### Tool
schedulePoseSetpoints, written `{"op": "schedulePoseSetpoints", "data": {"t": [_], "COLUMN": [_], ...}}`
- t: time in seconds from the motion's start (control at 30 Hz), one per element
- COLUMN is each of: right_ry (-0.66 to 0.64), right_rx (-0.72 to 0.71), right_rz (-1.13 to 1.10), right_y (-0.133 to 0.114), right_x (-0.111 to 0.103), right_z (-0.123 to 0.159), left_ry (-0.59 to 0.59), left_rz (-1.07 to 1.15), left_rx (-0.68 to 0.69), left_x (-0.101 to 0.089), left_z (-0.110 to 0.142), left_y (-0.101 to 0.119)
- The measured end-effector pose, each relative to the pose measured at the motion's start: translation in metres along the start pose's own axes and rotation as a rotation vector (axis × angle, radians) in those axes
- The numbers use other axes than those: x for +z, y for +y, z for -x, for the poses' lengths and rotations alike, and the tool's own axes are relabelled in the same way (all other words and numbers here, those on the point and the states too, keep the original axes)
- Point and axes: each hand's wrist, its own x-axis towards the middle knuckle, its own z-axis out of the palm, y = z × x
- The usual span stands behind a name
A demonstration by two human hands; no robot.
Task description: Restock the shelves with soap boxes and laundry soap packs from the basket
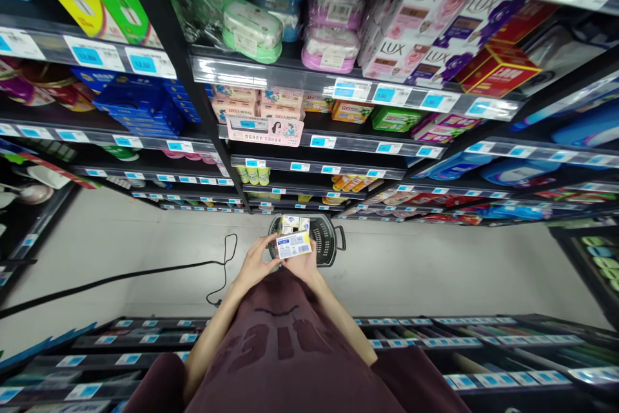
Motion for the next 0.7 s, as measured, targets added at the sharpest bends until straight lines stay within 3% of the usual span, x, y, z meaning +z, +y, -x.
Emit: {"op": "schedulePoseSetpoints", "data": {"t": [0.7], "right_ry": [0.007], "right_rx": [0.009], "right_rz": [0.005], "right_y": [0.0012], "right_x": [0.0026], "right_z": [0.0001], "left_ry": [-0.005], "left_rz": [-0.017], "left_rx": [-0.005], "left_x": [-0.0019], "left_z": [-0.0044], "left_y": [-0.0031]}}
